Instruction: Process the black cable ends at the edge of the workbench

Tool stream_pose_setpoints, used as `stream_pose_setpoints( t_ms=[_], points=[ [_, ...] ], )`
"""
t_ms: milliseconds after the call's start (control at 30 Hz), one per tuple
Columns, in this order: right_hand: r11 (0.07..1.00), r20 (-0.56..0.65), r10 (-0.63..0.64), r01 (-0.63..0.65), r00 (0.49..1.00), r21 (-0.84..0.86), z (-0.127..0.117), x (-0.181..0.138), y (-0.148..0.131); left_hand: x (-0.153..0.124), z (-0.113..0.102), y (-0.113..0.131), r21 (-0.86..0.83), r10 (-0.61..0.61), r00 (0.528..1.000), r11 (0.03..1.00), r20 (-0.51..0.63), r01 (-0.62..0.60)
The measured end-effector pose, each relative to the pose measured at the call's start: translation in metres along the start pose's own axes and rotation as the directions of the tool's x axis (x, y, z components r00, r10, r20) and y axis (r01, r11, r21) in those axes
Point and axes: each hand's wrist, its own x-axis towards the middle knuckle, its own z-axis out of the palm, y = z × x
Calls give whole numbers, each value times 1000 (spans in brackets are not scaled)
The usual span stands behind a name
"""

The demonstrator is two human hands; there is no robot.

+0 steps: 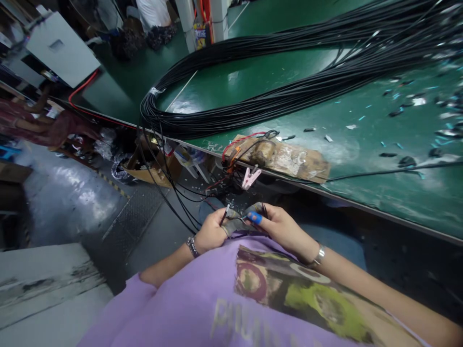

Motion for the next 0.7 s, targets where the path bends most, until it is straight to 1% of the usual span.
stream_pose_setpoints(
  t_ms=[67,167,233,300,367,433,500,533,567,600,700],
  points=[
    [1000,3,-14,14,1000,-5,0,0,2,1,-1,-5,42,35,999,999,-11,-34],
    [997,17,-64,64,998,-40,0,0,4,2,-4,-9,99,29,999,995,19,-31],
    [989,30,-116,118,993,-91,-1,0,5,3,-5,-10,132,25,999,991,32,-29],
    [967,41,-177,181,983,-177,-2,-1,5,2,-5,-9,167,24,999,985,41,-31],
    [923,53,-232,237,971,-302,-3,-2,3,3,-6,-9,214,36,997,975,72,-50],
    [855,75,-274,279,959,-438,-3,-2,1,3,-7,-10,289,47,992,954,114,-78],
    [783,108,-293,303,950,-542,-2,-1,-1,3,-8,-10,348,47,987,932,153,-98],
    [764,122,-290,306,949,-568,-2,-1,-1,3,-8,-9,351,39,985,931,168,-97],
    [765,131,-276,300,952,-569,-1,0,-1,3,-7,-9,328,25,983,941,181,-84],
    [790,133,-254,285,958,-542,-1,1,0,3,-6,-8,280,5,982,958,191,-59],
    [918,113,-173,202,978,-341,0,3,2,1,-4,-5,112,-67,981,993,179,47]
  ],
)
